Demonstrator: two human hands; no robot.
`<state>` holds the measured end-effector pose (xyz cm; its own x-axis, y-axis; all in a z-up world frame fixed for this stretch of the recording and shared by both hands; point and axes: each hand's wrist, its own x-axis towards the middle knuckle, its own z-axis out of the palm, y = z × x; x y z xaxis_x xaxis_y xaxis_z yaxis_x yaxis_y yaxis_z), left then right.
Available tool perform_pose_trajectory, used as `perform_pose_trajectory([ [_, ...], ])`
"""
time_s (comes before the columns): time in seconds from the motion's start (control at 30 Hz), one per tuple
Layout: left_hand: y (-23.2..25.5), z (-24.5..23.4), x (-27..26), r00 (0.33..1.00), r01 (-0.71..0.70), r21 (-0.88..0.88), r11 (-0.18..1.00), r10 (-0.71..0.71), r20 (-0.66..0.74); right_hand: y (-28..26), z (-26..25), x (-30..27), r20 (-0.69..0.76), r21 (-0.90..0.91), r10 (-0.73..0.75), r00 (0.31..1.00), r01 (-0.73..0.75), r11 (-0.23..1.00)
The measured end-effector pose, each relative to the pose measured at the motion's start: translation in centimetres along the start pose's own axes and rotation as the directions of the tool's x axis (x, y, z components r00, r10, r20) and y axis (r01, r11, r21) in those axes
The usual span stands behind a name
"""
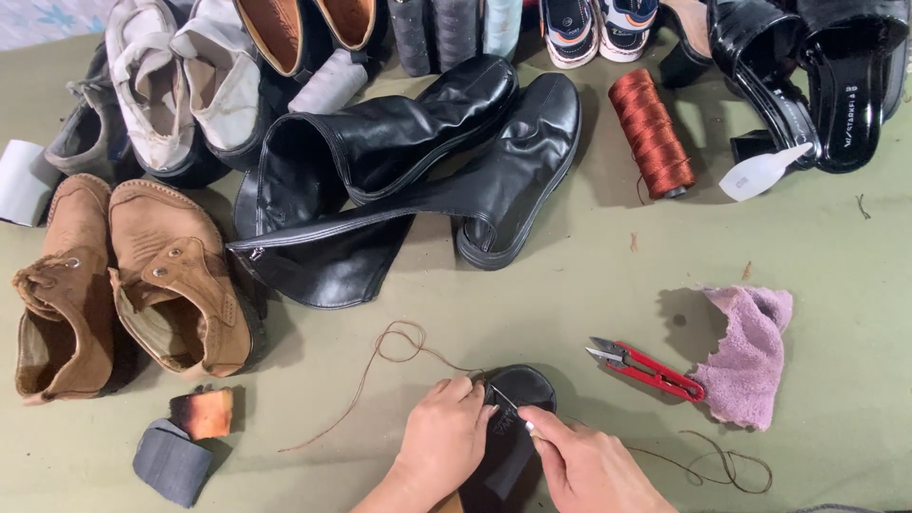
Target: The person uses a stitching awl to puncture holes in the sole of a black shoe and pulls a brown thread through the holes to sew it. The person works at a table surrounded by various other shoes and spools of thread.
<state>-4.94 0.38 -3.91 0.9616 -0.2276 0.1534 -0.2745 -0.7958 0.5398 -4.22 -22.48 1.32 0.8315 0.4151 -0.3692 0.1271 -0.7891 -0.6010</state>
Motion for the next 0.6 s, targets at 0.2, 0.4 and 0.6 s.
perform_pose_trajectory([
  [0.2,0.4,0.0,0.0,0.999,0.039,0.025,0.999,-0.039,-0.003,-0.3,0.6,0.1,-0.045,0.067,-0.023,0.999,0.026,0.997],
  [0.4,0.4,-0.1,0.0,0.999,0.004,0.031,1.000,-0.003,-0.050,-1.1,0.6,0.6,-0.017,0.037,0.037,0.999,-0.036,0.999],
  [0.6,2.3,-4.3,1.8,0.949,0.303,-0.194,0.933,-0.278,0.147,-1.0,-0.4,0.0,0.029,0.115,0.088,0.996,-0.091,0.989],
])
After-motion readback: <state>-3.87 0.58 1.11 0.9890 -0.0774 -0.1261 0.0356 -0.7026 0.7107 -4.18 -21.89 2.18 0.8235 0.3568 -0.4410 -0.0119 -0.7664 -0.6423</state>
